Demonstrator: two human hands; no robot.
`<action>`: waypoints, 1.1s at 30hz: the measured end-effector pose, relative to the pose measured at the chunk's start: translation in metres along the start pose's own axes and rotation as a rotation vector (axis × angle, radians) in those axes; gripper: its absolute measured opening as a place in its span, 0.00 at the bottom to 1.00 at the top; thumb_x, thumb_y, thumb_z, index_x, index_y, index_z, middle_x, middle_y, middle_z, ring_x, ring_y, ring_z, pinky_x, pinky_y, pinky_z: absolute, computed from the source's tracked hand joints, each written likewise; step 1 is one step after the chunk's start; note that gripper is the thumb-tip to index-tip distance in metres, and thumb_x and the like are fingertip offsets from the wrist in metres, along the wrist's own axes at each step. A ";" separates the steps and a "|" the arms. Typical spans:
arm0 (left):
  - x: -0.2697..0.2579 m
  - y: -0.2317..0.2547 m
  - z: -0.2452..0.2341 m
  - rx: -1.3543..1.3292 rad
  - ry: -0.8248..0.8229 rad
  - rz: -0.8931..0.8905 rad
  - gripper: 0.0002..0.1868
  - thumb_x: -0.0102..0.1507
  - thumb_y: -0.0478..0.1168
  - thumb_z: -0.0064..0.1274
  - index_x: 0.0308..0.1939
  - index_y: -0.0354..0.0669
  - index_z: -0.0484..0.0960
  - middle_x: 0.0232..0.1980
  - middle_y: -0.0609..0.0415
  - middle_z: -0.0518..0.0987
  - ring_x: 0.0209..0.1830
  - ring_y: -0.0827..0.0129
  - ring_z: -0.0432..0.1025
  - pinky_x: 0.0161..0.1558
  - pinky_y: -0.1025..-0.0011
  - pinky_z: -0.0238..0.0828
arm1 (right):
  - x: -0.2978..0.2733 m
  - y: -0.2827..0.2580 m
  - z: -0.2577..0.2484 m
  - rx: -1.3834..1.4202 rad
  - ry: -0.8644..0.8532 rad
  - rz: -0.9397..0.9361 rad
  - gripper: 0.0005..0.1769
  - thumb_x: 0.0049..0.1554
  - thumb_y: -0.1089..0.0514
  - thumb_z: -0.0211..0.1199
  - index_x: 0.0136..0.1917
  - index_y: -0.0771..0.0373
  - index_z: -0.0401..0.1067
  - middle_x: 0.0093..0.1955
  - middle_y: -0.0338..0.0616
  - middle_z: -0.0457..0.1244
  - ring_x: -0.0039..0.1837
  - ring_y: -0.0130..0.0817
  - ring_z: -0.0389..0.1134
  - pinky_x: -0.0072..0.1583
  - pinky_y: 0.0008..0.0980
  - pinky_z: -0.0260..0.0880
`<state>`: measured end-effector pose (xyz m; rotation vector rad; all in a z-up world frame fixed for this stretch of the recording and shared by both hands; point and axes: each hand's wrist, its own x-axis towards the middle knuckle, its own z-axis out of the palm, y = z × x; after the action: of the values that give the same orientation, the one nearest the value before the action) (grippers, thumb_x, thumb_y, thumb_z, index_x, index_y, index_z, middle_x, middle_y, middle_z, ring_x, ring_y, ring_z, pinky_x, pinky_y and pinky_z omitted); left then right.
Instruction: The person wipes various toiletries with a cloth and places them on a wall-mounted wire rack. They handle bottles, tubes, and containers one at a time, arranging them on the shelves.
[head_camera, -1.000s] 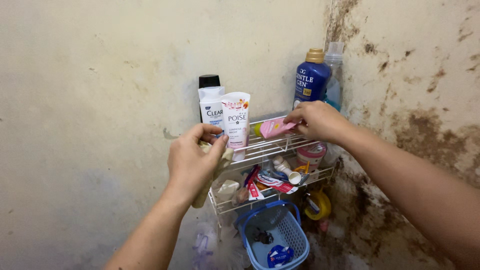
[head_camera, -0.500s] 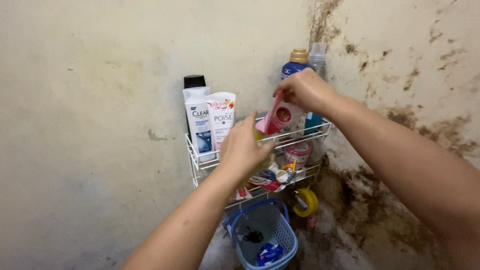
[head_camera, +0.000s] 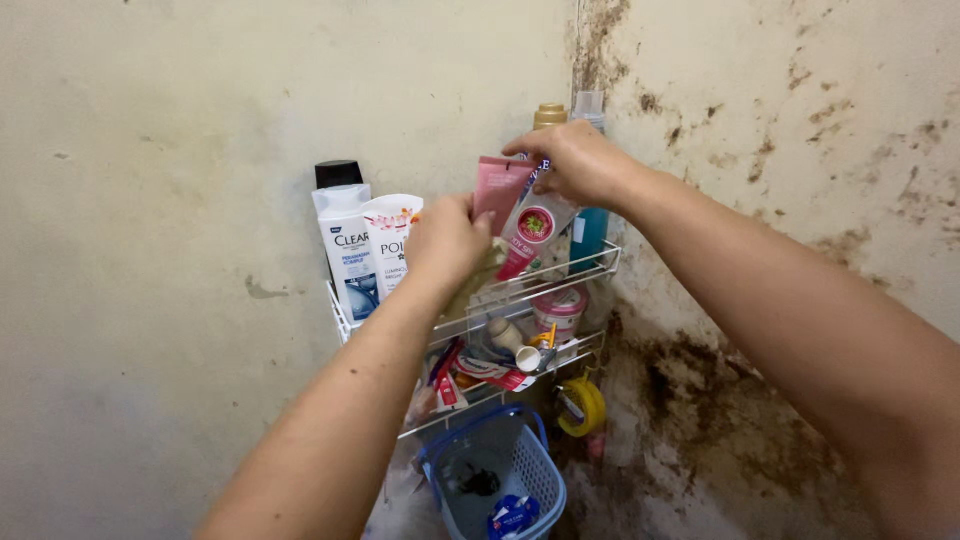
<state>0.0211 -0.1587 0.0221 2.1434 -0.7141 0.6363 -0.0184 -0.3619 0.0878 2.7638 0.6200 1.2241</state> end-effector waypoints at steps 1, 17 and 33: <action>0.001 0.000 -0.004 0.013 0.015 0.014 0.15 0.61 0.52 0.55 0.47 0.52 0.86 0.43 0.45 0.84 0.47 0.47 0.78 0.48 0.50 0.73 | 0.001 0.003 0.003 0.019 -0.003 0.018 0.33 0.41 0.70 0.73 0.61 0.60 0.76 0.51 0.51 0.71 0.53 0.48 0.73 0.55 0.43 0.72; -0.008 0.007 -0.039 0.017 0.180 0.066 0.17 0.58 0.44 0.55 0.50 0.47 0.80 0.46 0.43 0.84 0.48 0.44 0.77 0.48 0.49 0.72 | 0.060 0.015 0.085 0.479 0.047 0.194 0.12 0.57 0.53 0.64 0.48 0.64 0.77 0.45 0.49 0.72 0.48 0.36 0.73 0.46 0.38 0.72; 0.035 -0.002 0.033 0.083 0.133 -0.118 0.24 0.59 0.40 0.55 0.57 0.39 0.69 0.49 0.34 0.81 0.52 0.39 0.76 0.53 0.45 0.71 | 0.045 0.011 0.079 0.500 0.182 0.307 0.17 0.62 0.48 0.61 0.53 0.64 0.70 0.55 0.57 0.67 0.54 0.51 0.71 0.52 0.41 0.71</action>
<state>0.0545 -0.1931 0.0248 2.1772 -0.4939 0.7482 0.0692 -0.3459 0.0672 3.2805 0.5990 1.5841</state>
